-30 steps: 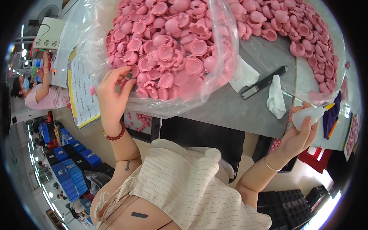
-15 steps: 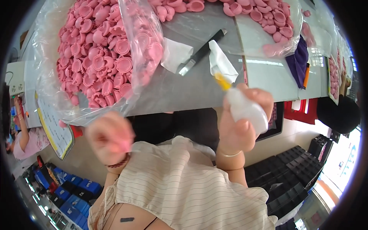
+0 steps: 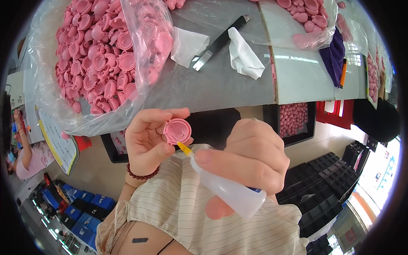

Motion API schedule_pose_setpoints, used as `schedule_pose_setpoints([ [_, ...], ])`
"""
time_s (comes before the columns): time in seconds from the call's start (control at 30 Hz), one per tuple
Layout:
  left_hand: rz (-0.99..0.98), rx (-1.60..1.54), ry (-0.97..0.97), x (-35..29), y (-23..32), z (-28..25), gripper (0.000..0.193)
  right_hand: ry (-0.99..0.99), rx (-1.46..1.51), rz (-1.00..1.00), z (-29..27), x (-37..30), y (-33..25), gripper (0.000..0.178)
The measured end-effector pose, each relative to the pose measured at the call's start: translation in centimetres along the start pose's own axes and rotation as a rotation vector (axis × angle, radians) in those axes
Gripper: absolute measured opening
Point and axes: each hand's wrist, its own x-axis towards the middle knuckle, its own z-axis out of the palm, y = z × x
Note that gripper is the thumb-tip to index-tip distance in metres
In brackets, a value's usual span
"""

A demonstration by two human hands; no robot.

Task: Assembling small pink plastic parts by applying glue from a bottle and pressing them together.

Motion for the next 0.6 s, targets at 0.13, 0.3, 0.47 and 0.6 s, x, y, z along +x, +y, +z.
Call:
schedule_pose_setpoints([
  [0.13,0.001,-0.039,-0.009,0.0,0.0,-0.2,0.041,0.031,-0.027,-0.033,0.8,-0.1,0.2,0.052],
  [0.3,0.014,-0.072,-0.068,0.1,0.1,-0.1,0.040,0.045,-0.038,-0.029,0.9,-0.1,0.1,0.052],
  [0.47,-0.024,-0.049,0.044,0.0,0.1,0.1,0.044,0.069,-0.038,-0.010,1.2,-0.4,0.0,0.051],
  [0.6,-0.044,-0.053,0.066,-0.1,0.2,0.3,0.044,0.057,-0.030,-0.043,0.9,-0.5,0.2,0.051],
])
